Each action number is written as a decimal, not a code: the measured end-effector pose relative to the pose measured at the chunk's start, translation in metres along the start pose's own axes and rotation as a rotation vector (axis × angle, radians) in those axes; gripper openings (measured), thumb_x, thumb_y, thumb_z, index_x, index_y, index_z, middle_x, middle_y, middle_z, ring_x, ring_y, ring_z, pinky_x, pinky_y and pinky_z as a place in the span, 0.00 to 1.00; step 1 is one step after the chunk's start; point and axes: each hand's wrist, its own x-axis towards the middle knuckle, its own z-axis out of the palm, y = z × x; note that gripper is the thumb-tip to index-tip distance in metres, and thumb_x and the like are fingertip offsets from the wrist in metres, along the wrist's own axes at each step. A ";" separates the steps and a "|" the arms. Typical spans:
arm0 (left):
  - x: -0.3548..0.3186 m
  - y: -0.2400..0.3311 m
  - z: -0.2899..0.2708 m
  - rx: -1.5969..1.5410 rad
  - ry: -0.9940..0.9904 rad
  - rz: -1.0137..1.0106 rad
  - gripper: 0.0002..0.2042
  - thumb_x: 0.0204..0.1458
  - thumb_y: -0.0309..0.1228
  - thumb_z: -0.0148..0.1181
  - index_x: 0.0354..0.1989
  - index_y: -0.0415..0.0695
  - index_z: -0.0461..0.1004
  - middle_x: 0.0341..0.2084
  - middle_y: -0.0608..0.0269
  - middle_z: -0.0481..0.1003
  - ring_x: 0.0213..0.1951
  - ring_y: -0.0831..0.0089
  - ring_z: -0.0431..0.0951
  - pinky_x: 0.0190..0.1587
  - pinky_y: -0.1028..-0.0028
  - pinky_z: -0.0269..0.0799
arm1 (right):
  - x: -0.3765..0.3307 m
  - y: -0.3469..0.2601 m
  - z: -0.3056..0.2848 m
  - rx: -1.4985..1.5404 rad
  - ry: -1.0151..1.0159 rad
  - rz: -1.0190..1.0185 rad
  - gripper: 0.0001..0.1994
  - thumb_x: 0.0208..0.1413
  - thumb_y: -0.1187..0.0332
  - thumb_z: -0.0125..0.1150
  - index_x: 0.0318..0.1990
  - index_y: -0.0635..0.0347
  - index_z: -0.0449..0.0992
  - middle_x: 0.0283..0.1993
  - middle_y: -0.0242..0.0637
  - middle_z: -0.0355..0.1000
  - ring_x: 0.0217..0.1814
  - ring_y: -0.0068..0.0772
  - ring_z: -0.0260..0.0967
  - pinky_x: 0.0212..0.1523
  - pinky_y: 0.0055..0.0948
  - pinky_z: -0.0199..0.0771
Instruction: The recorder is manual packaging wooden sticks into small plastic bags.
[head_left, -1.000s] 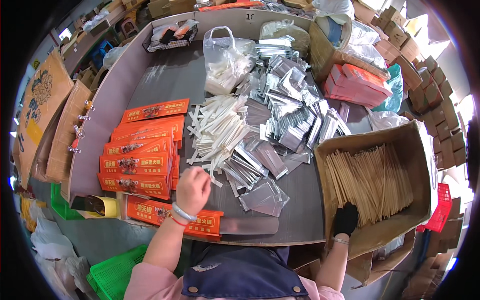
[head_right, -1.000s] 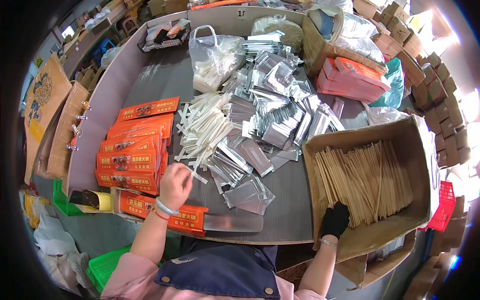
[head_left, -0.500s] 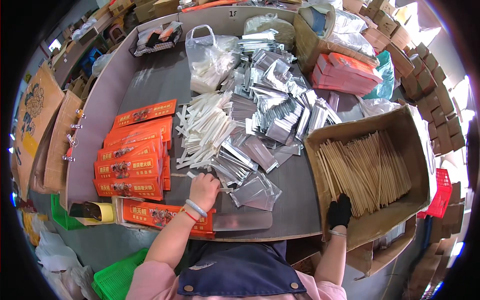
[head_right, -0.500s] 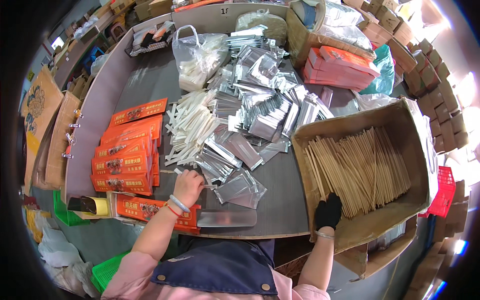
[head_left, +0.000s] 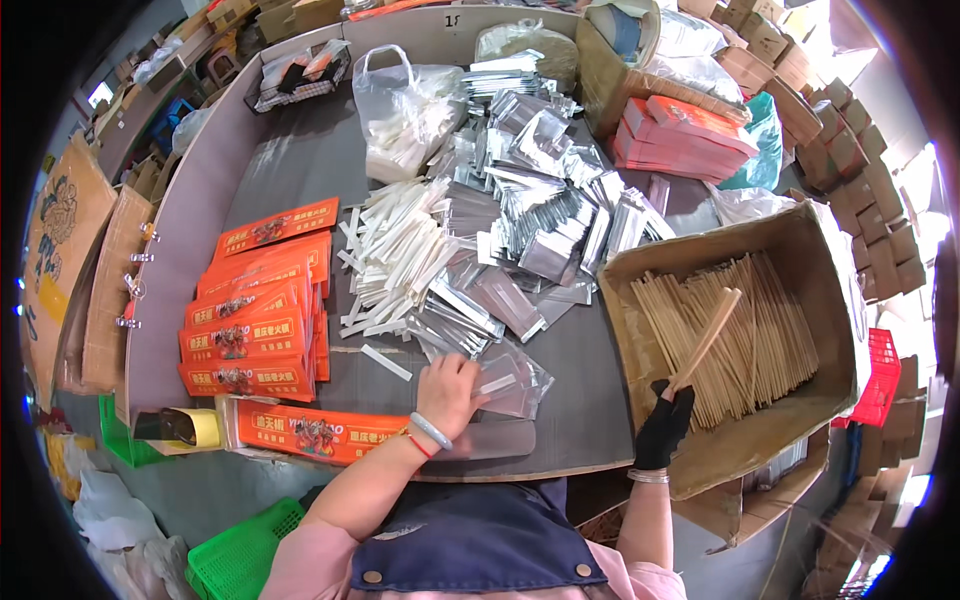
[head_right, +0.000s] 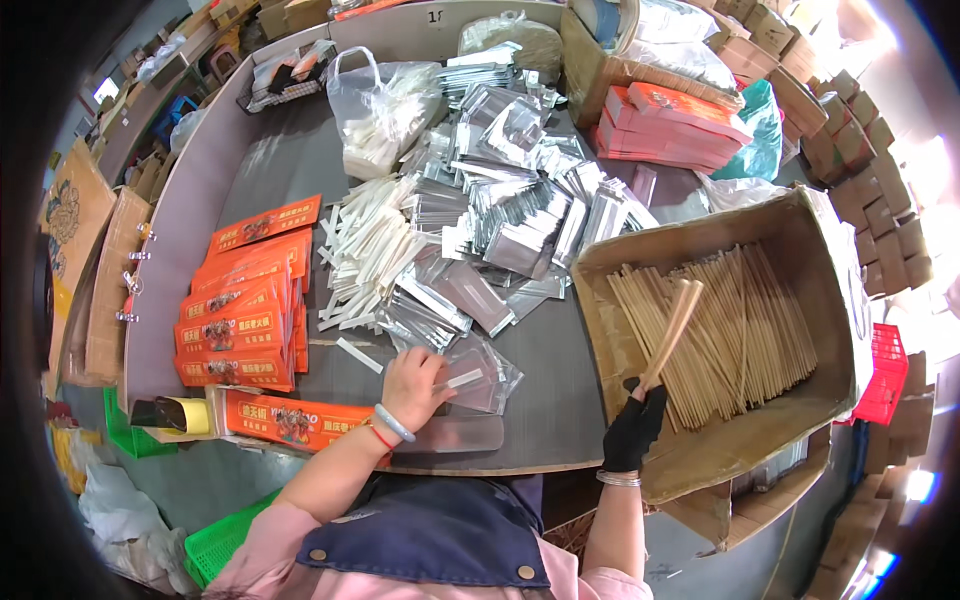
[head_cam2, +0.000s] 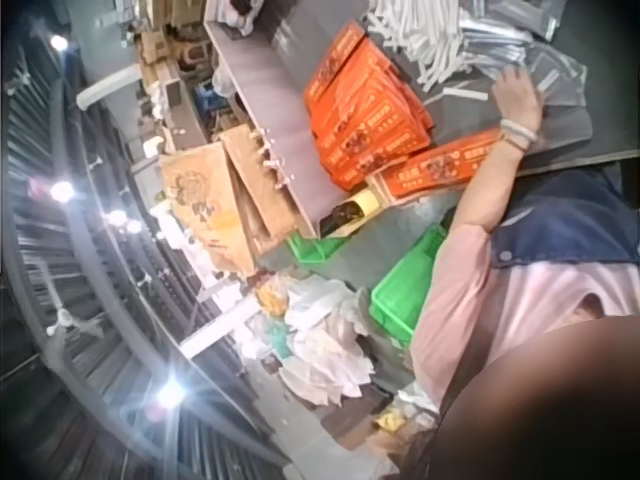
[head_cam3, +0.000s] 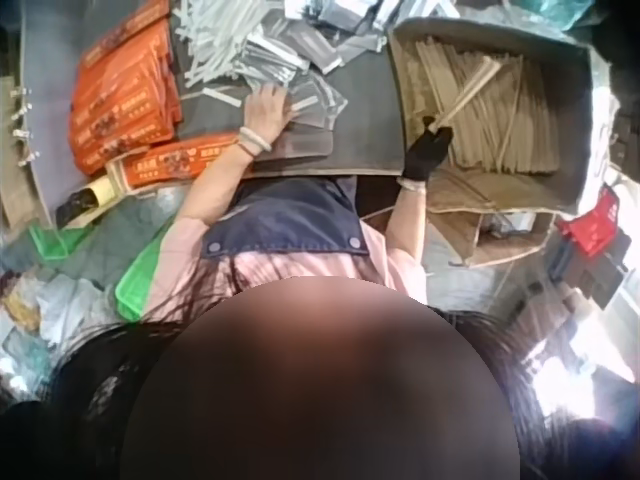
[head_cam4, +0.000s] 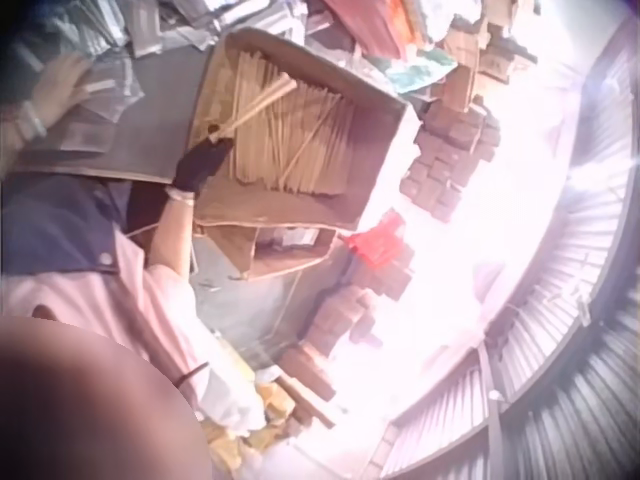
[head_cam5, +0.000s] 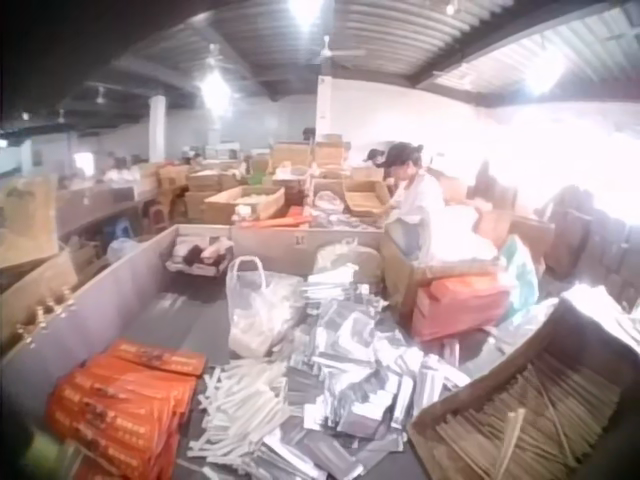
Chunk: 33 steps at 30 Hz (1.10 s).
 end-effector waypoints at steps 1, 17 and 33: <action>0.000 0.000 0.000 -0.002 -0.004 -0.002 0.19 0.37 0.33 0.73 0.38 0.47 0.73 0.34 0.61 0.71 0.40 0.57 0.71 0.41 0.59 0.67 | 0.001 0.000 0.000 0.003 -0.034 -0.017 0.07 0.66 0.70 0.47 0.43 0.64 0.70 0.37 0.38 0.69 0.39 0.33 0.66 0.45 0.31 0.66; -0.092 -0.028 -0.076 0.005 -0.179 -0.015 0.35 0.24 0.41 0.78 0.48 0.45 0.76 0.45 0.61 0.72 0.50 0.56 0.67 0.55 0.58 0.63 | -0.039 -0.022 0.002 -0.369 -0.984 -0.497 0.13 0.55 0.65 0.62 0.49 0.45 0.80 0.28 0.39 0.68 0.32 0.43 0.70 0.34 0.39 0.70; -0.064 -0.012 -0.055 -0.062 -0.124 0.126 0.23 0.37 0.32 0.69 0.47 0.49 0.76 0.42 0.60 0.71 0.47 0.59 0.69 0.49 0.61 0.65 | -0.126 -0.079 0.098 0.281 -1.029 -0.245 0.25 0.43 0.66 0.75 0.47 0.60 0.69 0.50 0.41 0.67 0.48 0.43 0.71 0.48 0.34 0.72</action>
